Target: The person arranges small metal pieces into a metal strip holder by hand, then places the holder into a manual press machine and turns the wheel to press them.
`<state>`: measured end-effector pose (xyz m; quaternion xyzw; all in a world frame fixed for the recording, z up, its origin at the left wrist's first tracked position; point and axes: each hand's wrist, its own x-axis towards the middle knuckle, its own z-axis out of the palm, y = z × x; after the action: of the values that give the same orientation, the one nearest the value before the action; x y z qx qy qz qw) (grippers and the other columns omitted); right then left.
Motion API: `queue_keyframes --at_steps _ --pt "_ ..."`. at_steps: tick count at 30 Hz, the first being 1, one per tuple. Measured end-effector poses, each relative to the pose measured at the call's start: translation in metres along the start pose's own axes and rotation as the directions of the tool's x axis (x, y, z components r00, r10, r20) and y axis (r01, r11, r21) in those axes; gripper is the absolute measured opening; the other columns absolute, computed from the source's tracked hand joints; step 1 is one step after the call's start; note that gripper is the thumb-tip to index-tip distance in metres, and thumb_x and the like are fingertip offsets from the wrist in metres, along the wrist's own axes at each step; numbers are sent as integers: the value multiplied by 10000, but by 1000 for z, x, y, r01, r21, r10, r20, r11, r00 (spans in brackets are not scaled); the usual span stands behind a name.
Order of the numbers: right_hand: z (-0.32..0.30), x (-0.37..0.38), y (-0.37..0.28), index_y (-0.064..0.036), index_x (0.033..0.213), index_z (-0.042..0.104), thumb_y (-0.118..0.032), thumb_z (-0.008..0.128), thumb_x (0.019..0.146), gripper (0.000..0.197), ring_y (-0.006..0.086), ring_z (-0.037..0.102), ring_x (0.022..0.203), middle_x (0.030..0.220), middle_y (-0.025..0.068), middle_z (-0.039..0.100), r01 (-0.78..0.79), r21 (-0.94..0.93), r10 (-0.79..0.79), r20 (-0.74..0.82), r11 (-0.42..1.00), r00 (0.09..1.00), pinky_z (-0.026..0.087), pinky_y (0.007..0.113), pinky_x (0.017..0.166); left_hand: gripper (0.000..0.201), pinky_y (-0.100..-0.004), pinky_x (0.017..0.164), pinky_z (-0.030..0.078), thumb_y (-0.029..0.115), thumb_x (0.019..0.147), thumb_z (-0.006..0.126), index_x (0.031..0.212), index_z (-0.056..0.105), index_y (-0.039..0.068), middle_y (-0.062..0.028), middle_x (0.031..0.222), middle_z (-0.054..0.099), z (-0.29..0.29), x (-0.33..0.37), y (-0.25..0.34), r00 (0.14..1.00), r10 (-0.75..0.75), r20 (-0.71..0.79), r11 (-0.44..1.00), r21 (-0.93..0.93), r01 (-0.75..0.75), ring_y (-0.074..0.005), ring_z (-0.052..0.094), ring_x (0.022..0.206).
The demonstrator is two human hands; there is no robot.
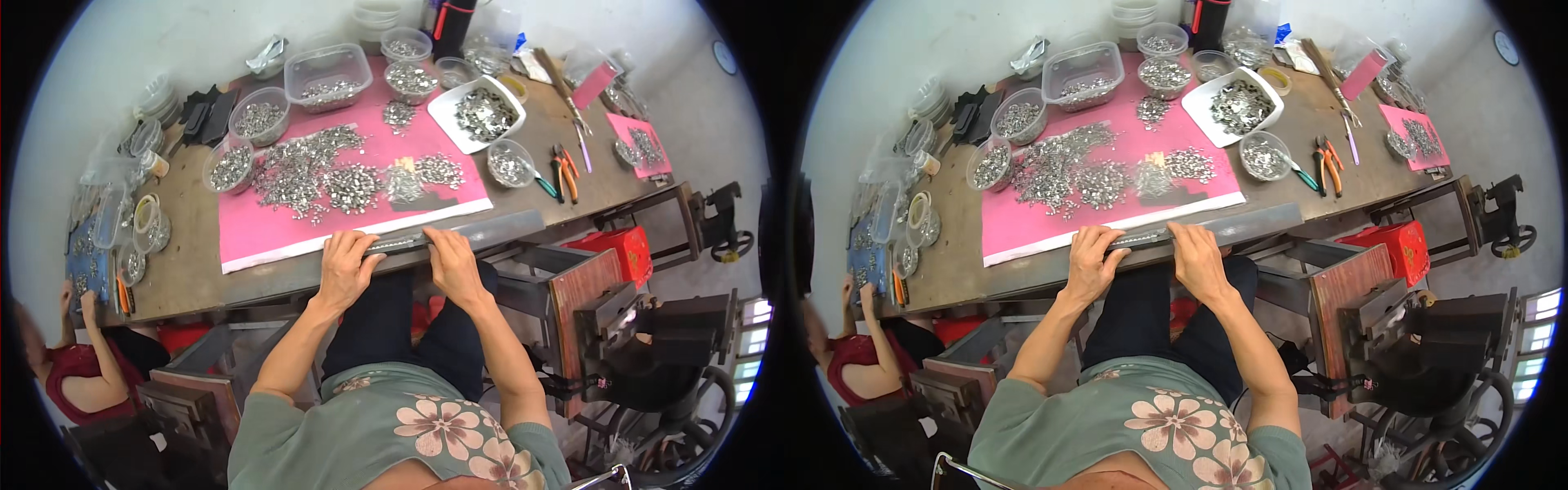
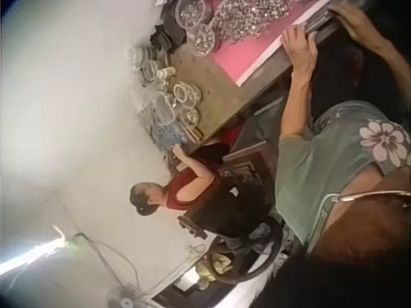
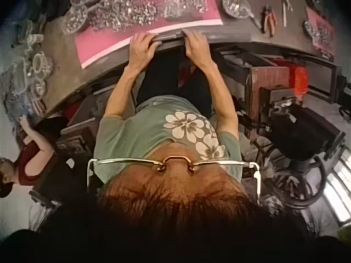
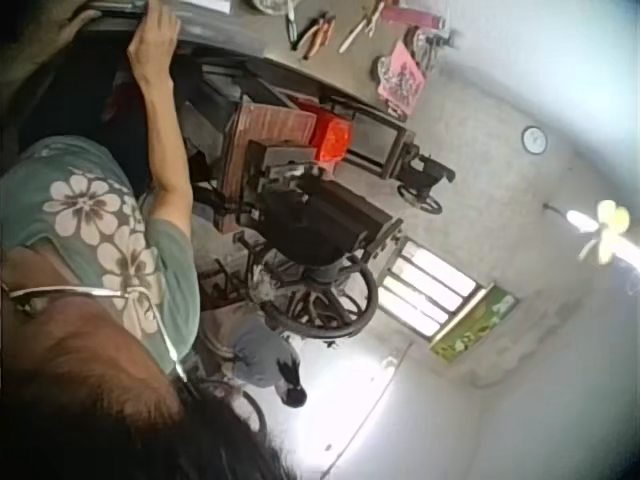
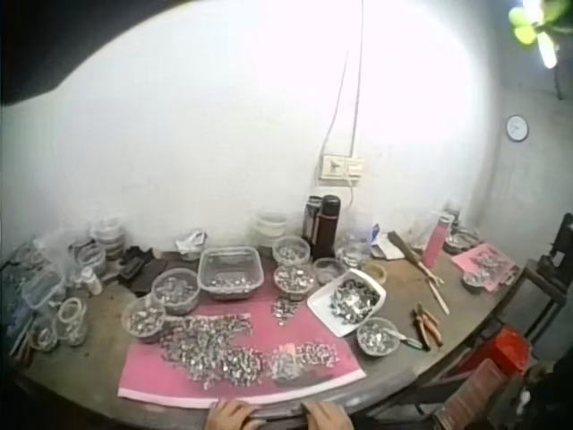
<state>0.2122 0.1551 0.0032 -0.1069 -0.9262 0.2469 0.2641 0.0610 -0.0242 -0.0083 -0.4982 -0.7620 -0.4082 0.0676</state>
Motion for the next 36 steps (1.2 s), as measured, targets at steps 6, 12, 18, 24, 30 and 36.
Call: queue_keyframes --at_steps 6,12,18,24,30,36 --pt "17 21 0 -8 1288 600 -39 807 766 563 371 567 1173 1290 168 595 39 57 -38 -23 998 999 470 436 997 298 -413 855 424 140 832 765 1117 719 66 -79 1039 617 -4 12 -11 1000 -2 2 1000 19 2 -278 570 982" --pt "38 23 4 -29 1313 596 -131 859 736 643 360 546 1174 1313 148 578 38 -24 -40 -106 999 994 466 447 995 267 -438 927 382 142 829 767 1092 738 102 -57 1052 631 4 16 -13 996 22 -81 999 43 -19 -265 571 1018" --pt "46 20 10 -30 1318 589 -149 868 735 658 364 562 1146 1221 147 608 34 -57 -44 -198 998 979 464 456 994 335 -538 1126 318 125 780 803 1103 723 95 -58 1160 677 12 11 -12 987 87 -137 993 97 -74 -289 593 1159" --pt "51 17 13 -40 1237 622 -172 869 740 571 349 567 1126 1181 131 615 89 -94 -107 -211 992 972 466 452 976 355 -531 1145 400 -54 929 600 1273 553 17 -179 1303 648 -3 -39 -11 914 8 -407 943 -300 -142 -363 603 1271" --pt "51 15 17 -40 1189 638 -215 861 762 513 339 568 1119 1160 122 618 88 -102 -110 -239 991 965 464 447 968 342 -375 897 594 191 1119 388 1366 415 -44 -228 1322 587 -44 -77 -13 731 -672 -119 512 -788 343 -296 682 1116" --pt "52 14 17 -50 1187 647 -233 853 775 496 332 568 1132 1171 116 623 69 -110 -94 -239 991 966 451 445 967 248 -297 802 585 181 1095 493 1204 604 -11 -151 1098 699 -47 -73 -21 742 -663 99 464 -724 510 -179 710 957"
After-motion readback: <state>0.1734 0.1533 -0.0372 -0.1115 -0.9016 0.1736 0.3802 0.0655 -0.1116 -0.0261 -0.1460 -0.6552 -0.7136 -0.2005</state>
